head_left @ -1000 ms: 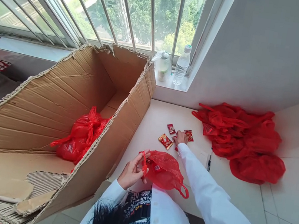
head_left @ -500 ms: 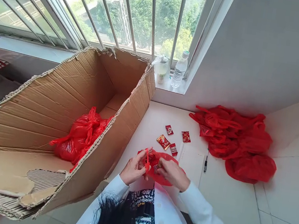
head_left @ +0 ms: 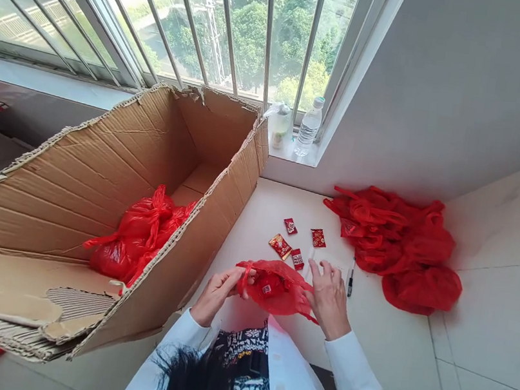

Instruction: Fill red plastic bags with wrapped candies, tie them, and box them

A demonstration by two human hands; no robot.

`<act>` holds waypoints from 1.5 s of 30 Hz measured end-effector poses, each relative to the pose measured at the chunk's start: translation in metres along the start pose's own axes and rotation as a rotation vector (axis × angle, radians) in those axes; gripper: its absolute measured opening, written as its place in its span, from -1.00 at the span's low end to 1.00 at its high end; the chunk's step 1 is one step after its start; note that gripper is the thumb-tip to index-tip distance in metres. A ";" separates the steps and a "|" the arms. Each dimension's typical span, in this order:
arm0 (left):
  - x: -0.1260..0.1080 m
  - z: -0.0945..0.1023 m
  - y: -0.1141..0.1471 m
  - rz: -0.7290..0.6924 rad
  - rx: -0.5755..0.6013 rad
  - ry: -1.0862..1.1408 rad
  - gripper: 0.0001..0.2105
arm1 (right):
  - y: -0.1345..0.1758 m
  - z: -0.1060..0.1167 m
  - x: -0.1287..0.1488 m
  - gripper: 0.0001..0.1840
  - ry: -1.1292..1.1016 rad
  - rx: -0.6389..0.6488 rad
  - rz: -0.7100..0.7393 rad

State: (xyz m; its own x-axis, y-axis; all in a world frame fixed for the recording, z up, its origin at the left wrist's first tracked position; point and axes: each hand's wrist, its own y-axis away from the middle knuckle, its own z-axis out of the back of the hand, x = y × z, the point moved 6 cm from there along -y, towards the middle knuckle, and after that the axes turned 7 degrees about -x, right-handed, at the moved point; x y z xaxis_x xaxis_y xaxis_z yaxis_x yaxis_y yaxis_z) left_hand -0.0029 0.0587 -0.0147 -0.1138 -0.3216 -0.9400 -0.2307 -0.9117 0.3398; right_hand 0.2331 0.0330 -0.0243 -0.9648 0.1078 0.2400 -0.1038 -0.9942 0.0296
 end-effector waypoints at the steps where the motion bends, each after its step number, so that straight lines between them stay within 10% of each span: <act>1: -0.003 0.000 0.001 -0.021 -0.014 -0.009 -0.56 | 0.004 -0.005 -0.009 -0.45 0.003 0.040 -0.065; 5: -0.019 0.004 0.012 -0.178 -0.139 -0.177 -0.77 | 0.021 -0.010 -0.031 -0.84 -0.118 0.179 -0.175; 10: -0.036 -0.008 0.024 -0.461 -0.084 -0.317 -0.89 | 0.017 0.038 -0.010 -0.86 -0.605 0.013 -0.143; 16: -0.009 -0.037 0.002 -0.441 0.027 -0.228 -0.47 | 0.008 0.058 0.055 -0.76 -0.751 0.004 0.143; 23: 0.038 -0.079 -0.021 -0.292 0.114 -0.669 -0.84 | 0.017 0.034 0.084 -0.84 -0.790 0.071 0.291; 33: 0.041 -0.071 -0.032 -0.225 0.121 -0.549 -0.69 | -0.003 -0.070 0.025 -0.66 -1.200 0.125 -0.124; 39: 0.058 -0.058 -0.043 -0.161 0.189 -0.460 -0.59 | 0.008 -0.070 0.029 -0.65 -1.263 0.231 -0.099; 45: 0.047 -0.051 -0.033 -0.314 0.158 -0.627 -0.96 | -0.002 -0.064 0.030 -0.77 -1.161 0.215 -0.028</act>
State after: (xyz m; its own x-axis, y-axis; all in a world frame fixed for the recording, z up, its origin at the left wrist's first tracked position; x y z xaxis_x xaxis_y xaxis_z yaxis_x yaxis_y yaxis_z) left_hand 0.0488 0.0606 -0.0713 -0.5414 0.2008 -0.8164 -0.4758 -0.8738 0.1006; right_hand 0.1886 0.0378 -0.0795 -0.1532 0.1785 0.9719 0.0290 -0.9823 0.1850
